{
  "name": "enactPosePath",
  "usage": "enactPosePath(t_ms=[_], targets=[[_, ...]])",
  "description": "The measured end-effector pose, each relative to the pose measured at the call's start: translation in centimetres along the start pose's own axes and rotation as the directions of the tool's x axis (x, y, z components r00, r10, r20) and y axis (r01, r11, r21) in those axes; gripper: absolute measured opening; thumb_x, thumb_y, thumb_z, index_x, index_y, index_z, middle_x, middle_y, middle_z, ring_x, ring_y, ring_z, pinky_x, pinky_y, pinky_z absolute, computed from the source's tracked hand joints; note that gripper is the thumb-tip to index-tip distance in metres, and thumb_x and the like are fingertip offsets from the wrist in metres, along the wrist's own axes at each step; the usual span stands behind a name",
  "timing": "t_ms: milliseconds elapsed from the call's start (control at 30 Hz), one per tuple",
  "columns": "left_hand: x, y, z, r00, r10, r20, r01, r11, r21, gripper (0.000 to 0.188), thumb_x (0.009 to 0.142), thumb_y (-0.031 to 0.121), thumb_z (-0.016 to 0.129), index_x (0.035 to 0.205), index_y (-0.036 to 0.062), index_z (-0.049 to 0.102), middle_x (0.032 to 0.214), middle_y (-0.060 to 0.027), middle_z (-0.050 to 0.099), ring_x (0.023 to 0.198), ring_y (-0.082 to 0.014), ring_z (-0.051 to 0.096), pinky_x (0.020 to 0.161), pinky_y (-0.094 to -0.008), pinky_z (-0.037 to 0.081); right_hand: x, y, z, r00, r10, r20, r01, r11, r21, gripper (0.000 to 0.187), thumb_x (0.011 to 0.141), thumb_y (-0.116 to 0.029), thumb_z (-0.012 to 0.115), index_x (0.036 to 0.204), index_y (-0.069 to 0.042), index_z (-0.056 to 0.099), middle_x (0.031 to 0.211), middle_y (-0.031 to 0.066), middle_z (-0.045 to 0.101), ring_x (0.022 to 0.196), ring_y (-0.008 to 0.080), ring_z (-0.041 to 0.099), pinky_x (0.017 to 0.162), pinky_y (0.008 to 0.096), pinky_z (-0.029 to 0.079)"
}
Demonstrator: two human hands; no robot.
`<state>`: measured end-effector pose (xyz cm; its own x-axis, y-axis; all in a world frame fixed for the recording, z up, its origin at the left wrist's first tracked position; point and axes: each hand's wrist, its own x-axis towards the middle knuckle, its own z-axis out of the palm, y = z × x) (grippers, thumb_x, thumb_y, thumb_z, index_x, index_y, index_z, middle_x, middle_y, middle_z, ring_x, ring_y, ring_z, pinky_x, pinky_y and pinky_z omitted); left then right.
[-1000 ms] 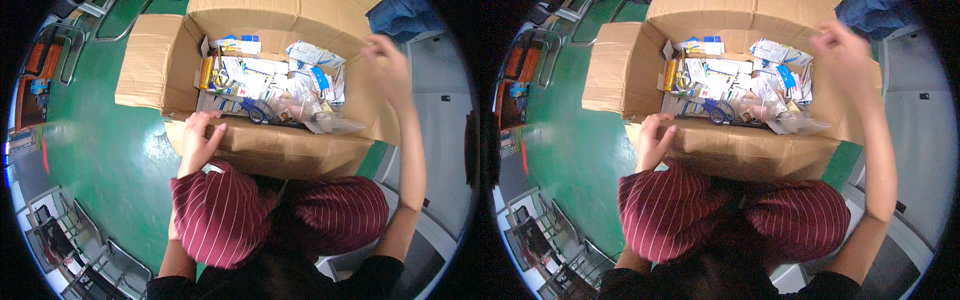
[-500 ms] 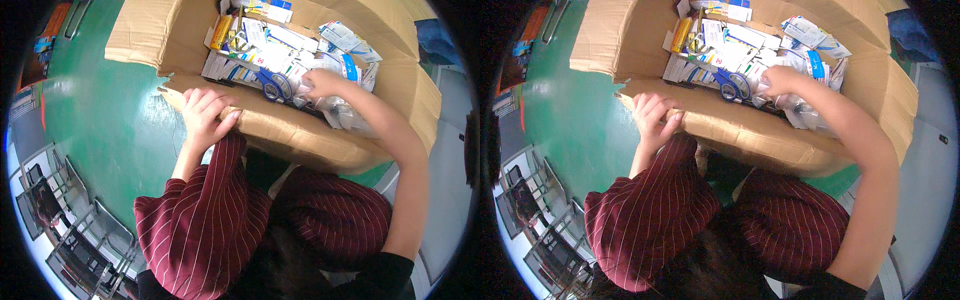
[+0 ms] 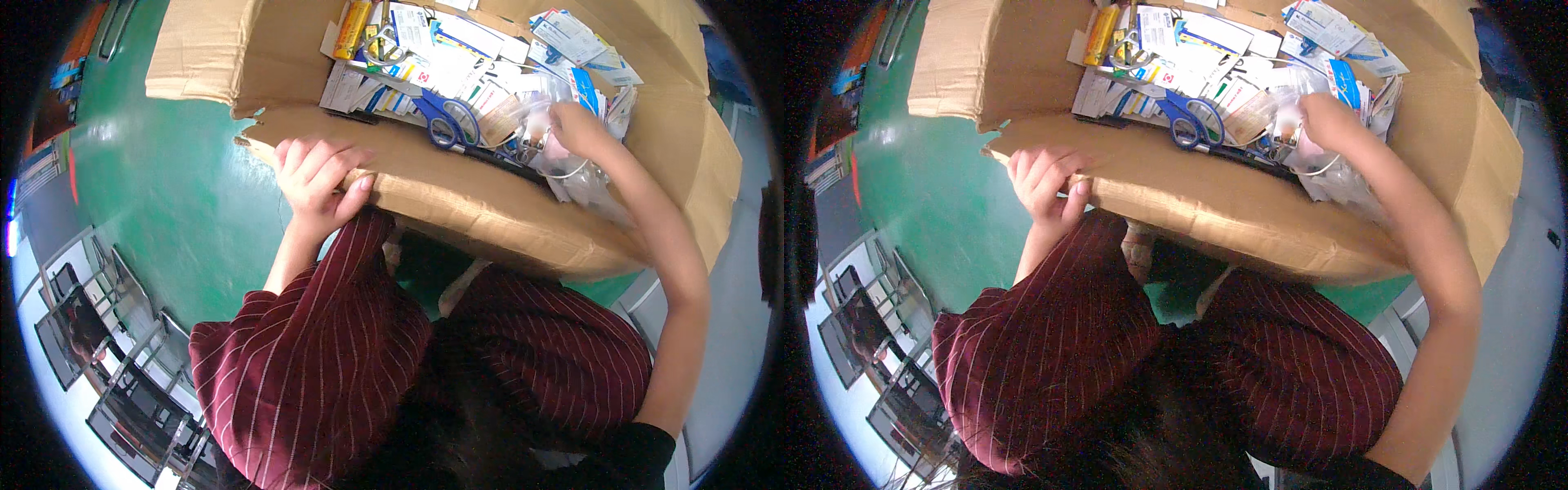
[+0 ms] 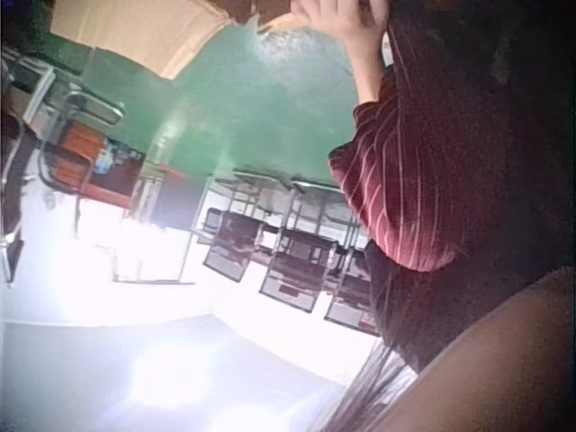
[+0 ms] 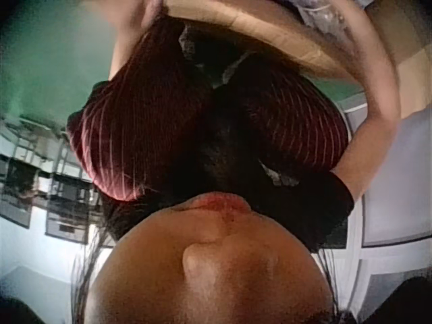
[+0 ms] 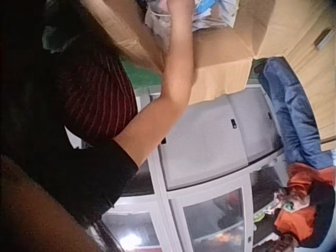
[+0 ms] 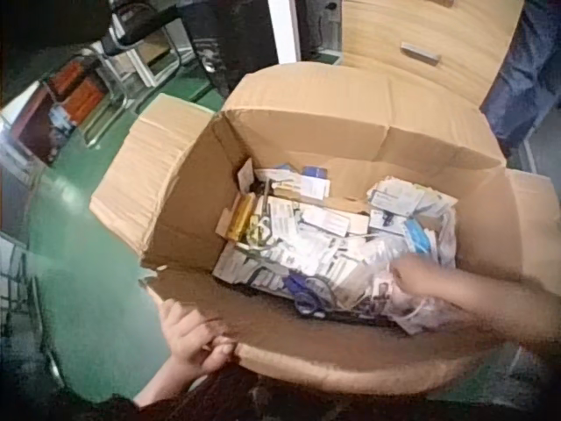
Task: The person sits on the floor and sorts through a large cardboard box filled with miscellaneous items. They pick up various objects such as a book, a plastic container, a bottle, scissors, and a green tool, inspect them briefly, and then place them aside or into a nearby drawer.
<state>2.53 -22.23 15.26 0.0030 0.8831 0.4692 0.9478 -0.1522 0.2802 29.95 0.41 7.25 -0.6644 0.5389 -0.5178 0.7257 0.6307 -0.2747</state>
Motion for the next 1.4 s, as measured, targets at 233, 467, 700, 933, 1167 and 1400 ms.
enactPosePath(t_ms=[233,467,700,933,1167,1400], targets=[[-0.1,0.0,0.2,0.999,0.007,0.04,-0.007,1.0,0.002,0.017,0.07,0.032,0.052,0.074,0.0161,0.058,0.072,0.0014,0.054,0.065,-0.0154,0.046,0.064,-0.0293,0.03,1.7,2.3,-1.3,0.996,0.062,0.063,-0.057,0.995,-0.084,0.018,0.068,-0.014,0.058,0.08,0.0,0.056,0.082,0.0196,0.055,0.08,0.0337,0.053,0.069,0.0391,0.043],[-0.1,0.0,0.2,0.997,-0.002,0.077,0.003,1.0,-0.005,0.019,0.07,0.033,0.051,0.076,0.0157,0.059,0.074,0.0007,0.054,0.067,-0.0168,0.046,0.066,-0.0298,0.029,1.7,3.9,-1.3,0.972,0.078,-0.221,-0.112,0.984,-0.142,0.017,0.07,-0.014,0.057,0.079,0.0,0.052,0.077,0.0159,0.055,0.072,0.0315,0.052,0.064,0.0358,0.042],[-0.3,0.2,0.1,0.995,-0.036,0.094,0.036,0.999,-0.007,0.018,0.07,0.031,0.052,0.073,0.0147,0.057,0.073,0.0009,0.054,0.067,-0.0171,0.046,0.066,-0.0298,0.029,-0.5,-3.5,-0.1,0.978,-0.15,0.143,0.158,0.986,-0.047,0.017,0.066,-0.017,0.058,0.072,-0.001,0.056,0.07,0.0158,0.056,0.069,0.0312,0.055,0.061,0.0385,0.044],[0.0,0.2,-0.1,0.994,-0.02,0.11,0.02,1.0,0.002,0.017,0.069,0.03,0.053,0.074,0.0142,0.057,0.072,0.0013,0.054,0.066,-0.0166,0.045,0.065,-0.0297,0.029,-1.1,-2.7,3.0,0.888,-0.15,0.435,0.144,0.989,0.045,0.026,0.059,-0.02,0.063,0.075,0.0,0.058,0.074,0.0177,0.058,0.071,0.0304,0.057,0.062,0.0367,0.045],[0.2,0.2,-0.1,0.994,-0.015,0.112,0.017,1.0,-0.016,0.016,0.068,0.028,0.054,0.075,0.0137,0.057,0.073,0.0007,0.054,0.067,-0.0169,0.046,0.066,-0.0299,0.03,-1.1,-0.6,4.1,0.849,-0.209,0.486,0.088,0.962,0.26,0.023,0.064,-0.016,0.058,0.079,0.001,0.054,0.073,0.0163,0.056,0.069,0.025,0.053,0.062,0.0329,0.041],[4.8,0.9,-2.8,0.85,-0.141,0.507,0.239,0.962,-0.132,0.027,0.067,0.024,0.057,0.087,0.0055,0.056,0.078,-0.009,0.057,0.075,-0.0249,0.051,0.072,-0.0327,0.034,-1.9,-0.7,1.1,0.817,-0.311,0.485,0.081,0.895,0.438,0.023,0.068,-0.017,0.056,0.081,0.001,0.052,0.075,0.0163,0.054,0.07,0.0227,0.052,0.064,0.0334,0.04]])
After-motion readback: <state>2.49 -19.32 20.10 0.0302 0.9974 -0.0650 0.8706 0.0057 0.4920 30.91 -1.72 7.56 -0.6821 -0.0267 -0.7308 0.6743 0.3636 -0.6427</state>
